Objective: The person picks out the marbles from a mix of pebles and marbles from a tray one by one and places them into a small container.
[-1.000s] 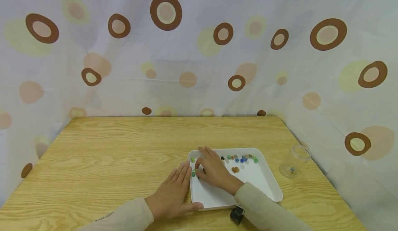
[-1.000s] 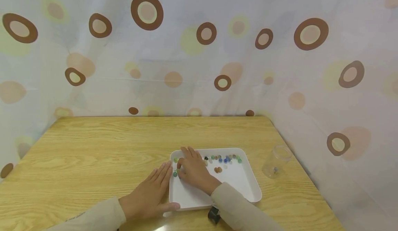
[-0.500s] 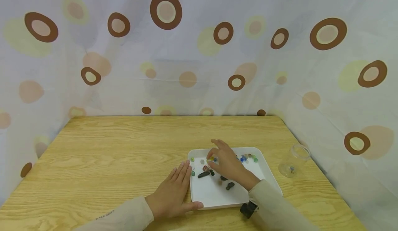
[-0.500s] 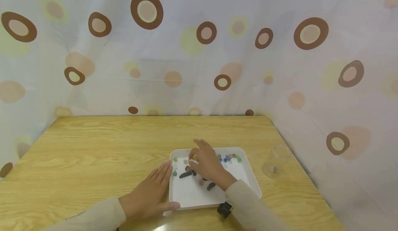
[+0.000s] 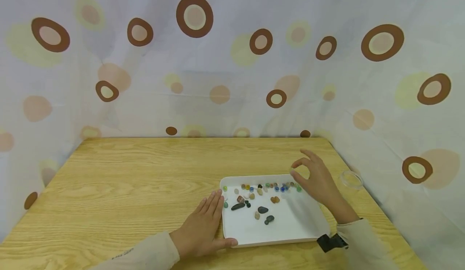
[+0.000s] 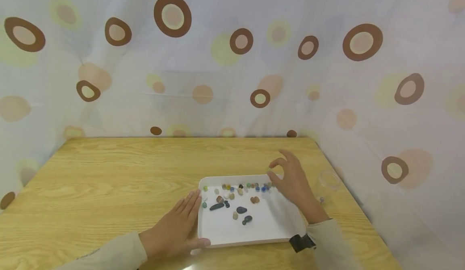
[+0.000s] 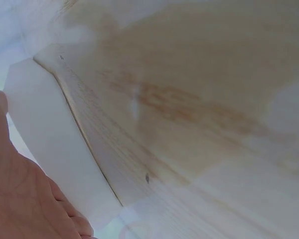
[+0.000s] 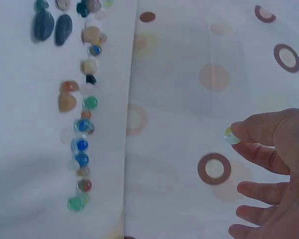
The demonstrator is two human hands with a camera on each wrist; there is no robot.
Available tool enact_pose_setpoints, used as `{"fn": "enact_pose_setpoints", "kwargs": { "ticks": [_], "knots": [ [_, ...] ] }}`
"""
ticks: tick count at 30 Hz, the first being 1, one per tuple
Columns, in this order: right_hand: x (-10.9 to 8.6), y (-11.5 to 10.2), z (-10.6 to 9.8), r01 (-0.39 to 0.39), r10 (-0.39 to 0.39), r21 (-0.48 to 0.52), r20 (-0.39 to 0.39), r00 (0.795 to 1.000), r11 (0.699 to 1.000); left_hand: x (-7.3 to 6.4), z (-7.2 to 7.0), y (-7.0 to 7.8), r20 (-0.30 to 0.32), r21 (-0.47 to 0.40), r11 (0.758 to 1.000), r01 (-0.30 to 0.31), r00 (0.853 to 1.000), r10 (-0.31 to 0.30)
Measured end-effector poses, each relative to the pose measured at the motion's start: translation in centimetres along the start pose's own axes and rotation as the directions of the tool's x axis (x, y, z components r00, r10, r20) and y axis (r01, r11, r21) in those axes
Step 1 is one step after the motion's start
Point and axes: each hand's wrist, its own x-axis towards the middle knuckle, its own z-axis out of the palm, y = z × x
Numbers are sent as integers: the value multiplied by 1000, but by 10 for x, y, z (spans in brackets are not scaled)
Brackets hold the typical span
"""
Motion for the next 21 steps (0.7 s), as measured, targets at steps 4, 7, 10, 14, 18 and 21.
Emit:
{"fn": "enact_pose_setpoints", "kwargs": {
  "ticks": [4, 7, 10, 14, 18, 21],
  "knots": [
    [-8, 18, -30, -55, 54, -17, -60, 997, 998, 0, 0, 1, 0, 4, 1000, 2, 1000, -2],
    [-15, 31, -52, -94, 90, -28, -106, 990, 995, 0, -2, 2, 11, 6, 1000, 10, 1000, -10],
    [-24, 44, -67, -148, 141, -40, -135, 981, 988, 0, -2, 2, 19, 8, 1000, 19, 1000, -19],
    [-37, 62, -75, -226, 215, -59, -153, 965, 972, -1, 2, 0, 5, -1, 1000, 14, 1000, -14],
    [-48, 77, -72, -278, 266, -73, -135, 954, 958, -1, 1, 1, 8, -16, 1000, 11, 1000, -10],
    [-52, 84, -69, -305, 296, -74, -107, 949, 950, -1, -1, 1, 11, -12, 1000, 8, 1000, -8]
  ]
}}
